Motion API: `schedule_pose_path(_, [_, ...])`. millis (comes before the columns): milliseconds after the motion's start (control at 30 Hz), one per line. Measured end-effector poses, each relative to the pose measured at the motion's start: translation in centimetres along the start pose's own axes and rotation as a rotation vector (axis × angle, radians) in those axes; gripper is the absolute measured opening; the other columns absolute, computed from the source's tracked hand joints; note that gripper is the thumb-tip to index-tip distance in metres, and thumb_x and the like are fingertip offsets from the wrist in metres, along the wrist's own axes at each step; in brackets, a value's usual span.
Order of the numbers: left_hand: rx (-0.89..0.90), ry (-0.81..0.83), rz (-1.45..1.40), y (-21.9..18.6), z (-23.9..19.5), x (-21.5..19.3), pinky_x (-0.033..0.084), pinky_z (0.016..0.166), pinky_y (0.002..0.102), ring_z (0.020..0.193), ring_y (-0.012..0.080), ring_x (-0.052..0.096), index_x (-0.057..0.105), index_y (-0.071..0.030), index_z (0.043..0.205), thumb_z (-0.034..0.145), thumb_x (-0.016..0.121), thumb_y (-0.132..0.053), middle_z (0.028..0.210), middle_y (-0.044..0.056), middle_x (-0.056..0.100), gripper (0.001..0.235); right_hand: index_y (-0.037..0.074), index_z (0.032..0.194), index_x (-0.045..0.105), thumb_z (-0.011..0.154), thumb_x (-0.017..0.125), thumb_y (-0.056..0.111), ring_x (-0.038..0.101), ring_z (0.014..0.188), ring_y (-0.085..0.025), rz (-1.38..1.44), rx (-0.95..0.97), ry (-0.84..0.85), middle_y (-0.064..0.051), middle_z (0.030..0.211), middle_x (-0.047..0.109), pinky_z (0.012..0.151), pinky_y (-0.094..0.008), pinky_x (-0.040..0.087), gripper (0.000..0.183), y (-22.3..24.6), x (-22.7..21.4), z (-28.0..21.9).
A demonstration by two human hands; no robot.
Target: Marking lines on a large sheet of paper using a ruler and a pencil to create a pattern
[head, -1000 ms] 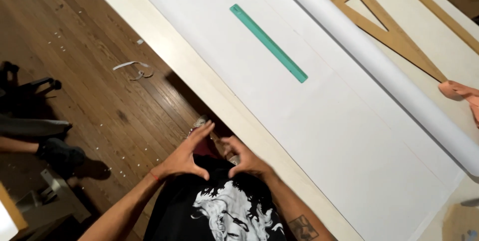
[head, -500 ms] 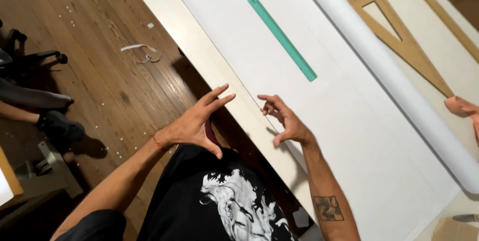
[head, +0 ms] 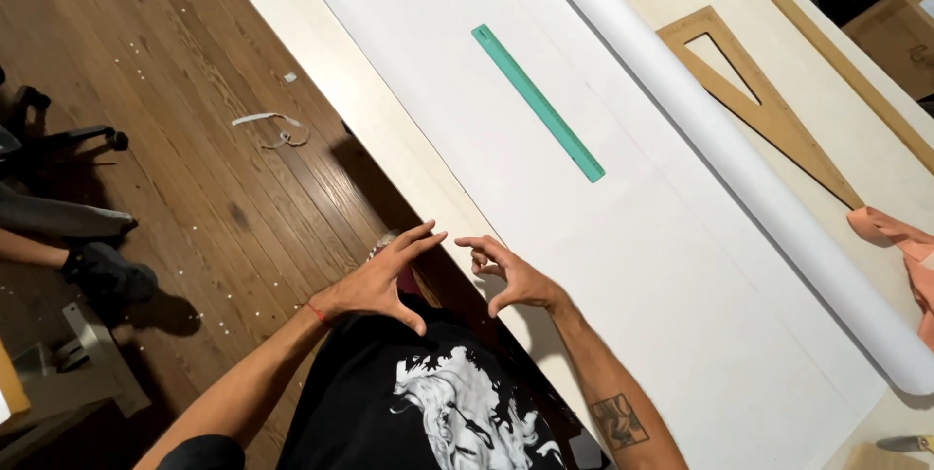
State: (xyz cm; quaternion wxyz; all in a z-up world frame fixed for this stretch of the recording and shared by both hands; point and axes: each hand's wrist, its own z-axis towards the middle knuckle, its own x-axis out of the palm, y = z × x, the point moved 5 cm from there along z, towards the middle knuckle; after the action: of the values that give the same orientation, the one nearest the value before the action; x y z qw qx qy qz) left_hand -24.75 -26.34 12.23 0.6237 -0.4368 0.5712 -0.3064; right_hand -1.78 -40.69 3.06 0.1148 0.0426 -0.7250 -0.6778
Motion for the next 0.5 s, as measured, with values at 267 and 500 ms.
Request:
schedule_pose_path(267, [-0.030,0.023,-0.033,0.8,0.5,0.3,0.039,0.131,0.077,0.167,0.0586,0.039,0.037,-0.019,0.184,0.049,0.106,-0.082,0.186,0.027,0.031,0.164,0.003,0.178,0.044,0.056,0.114,0.064,0.058,0.123,-0.019,0.037,0.026,-0.008,0.000,0.121,0.037,0.126,-0.049,0.050,0.153,-1.0,-0.2,-0.1])
schedule_pose_path(500, [-0.043,0.038,-0.069,1.3,1.8,0.2,0.049,0.123,0.078,0.162,0.0606,0.046,0.038,-0.021,0.184,0.047,0.111,-0.077,0.184,0.028,0.035,0.165,0.003,0.177,0.046,0.055,0.115,0.063,0.059,0.120,-0.018,0.080,0.035,-0.056,0.001,0.118,0.037,0.127,-0.051,0.051,0.152,-2.0,-0.1,-0.3])
